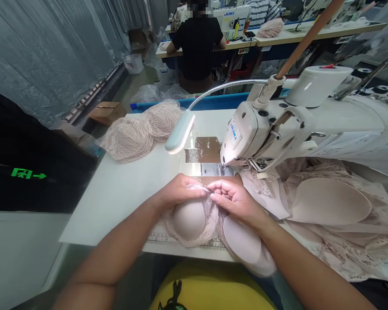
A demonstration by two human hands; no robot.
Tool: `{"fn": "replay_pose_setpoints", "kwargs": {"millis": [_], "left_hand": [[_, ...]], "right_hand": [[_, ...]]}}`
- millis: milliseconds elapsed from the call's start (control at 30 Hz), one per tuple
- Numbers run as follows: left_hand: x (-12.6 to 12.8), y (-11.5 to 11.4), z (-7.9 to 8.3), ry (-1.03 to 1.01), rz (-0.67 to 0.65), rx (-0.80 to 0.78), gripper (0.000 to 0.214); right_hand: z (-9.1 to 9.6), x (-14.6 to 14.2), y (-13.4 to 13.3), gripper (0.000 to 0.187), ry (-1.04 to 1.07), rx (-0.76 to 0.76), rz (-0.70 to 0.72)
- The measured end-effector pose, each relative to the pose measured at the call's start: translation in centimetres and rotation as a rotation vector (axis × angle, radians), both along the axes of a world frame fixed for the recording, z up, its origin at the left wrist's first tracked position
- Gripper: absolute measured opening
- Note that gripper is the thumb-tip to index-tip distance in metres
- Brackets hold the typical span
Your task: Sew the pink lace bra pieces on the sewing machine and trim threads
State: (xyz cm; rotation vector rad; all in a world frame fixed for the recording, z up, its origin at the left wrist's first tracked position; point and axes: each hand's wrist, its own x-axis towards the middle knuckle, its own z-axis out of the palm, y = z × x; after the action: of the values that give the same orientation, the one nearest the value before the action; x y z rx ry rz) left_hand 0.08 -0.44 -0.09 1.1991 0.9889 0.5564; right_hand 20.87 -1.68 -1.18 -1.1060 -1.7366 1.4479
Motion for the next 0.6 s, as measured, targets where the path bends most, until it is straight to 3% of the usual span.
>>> {"fn": "replay_pose_setpoints", "kwargs": {"millis": [367,600], "left_hand": [[0.51,-0.43,0.3,-0.006,-0.022,-0.034,0.039],[0.53,-0.36,0.04,-0.016,-0.023,-0.048,0.037]], "right_hand": [[0.31,-0.48,-0.15,0.02,-0.101,0.105,-0.045],[-0.13,-0.11,0.11,0.022,-0.001,0.007,-0.014]]}}
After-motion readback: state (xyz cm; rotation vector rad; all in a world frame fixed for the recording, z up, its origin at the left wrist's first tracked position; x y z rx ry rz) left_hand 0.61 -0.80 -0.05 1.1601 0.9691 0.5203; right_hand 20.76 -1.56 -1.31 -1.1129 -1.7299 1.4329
